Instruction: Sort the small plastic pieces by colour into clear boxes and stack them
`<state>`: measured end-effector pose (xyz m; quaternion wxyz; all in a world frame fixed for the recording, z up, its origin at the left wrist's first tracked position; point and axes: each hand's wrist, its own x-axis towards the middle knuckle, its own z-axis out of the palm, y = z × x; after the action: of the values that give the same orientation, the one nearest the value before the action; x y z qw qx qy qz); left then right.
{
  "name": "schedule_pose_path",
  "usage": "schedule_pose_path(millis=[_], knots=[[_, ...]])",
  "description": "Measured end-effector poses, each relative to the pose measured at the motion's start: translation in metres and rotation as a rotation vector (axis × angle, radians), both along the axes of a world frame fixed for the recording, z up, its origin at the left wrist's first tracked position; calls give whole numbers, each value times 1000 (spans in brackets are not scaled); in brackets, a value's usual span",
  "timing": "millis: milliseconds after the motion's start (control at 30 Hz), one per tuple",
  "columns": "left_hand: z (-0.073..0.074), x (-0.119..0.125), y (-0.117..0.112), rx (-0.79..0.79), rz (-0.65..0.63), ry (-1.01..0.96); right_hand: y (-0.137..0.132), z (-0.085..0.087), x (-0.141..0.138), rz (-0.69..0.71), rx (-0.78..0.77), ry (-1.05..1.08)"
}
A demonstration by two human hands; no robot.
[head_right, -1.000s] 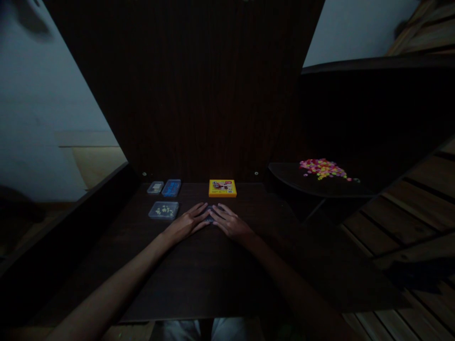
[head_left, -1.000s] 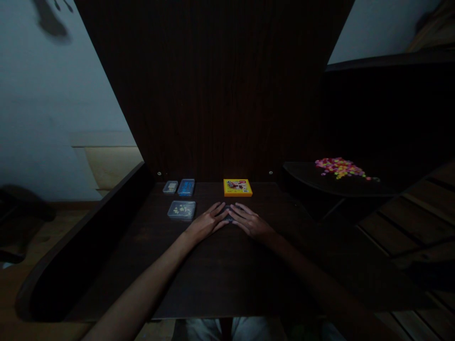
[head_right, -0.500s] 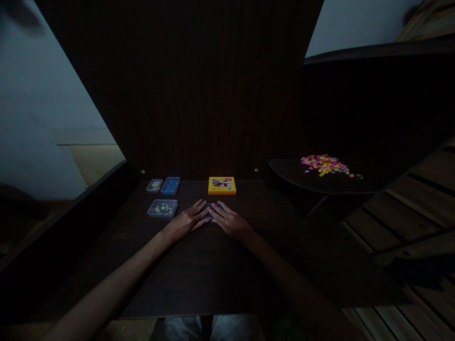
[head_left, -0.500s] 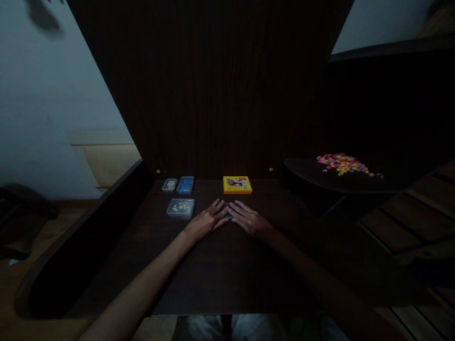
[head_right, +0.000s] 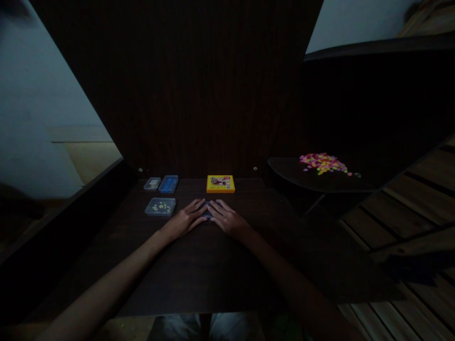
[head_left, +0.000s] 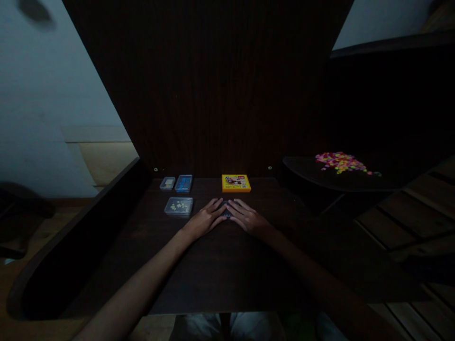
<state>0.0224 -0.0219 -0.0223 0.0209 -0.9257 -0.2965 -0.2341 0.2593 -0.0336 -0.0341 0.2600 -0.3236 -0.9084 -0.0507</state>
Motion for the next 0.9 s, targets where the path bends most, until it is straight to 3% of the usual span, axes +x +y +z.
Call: schedule_pose_path(millis=[300,900], knots=[[2,0,-1,-32,-18,-55,-1,11,-4,-27,-55,-10],[1,3,-5,-9,3,-41,-3,8,-7,-38,-2,-23]])
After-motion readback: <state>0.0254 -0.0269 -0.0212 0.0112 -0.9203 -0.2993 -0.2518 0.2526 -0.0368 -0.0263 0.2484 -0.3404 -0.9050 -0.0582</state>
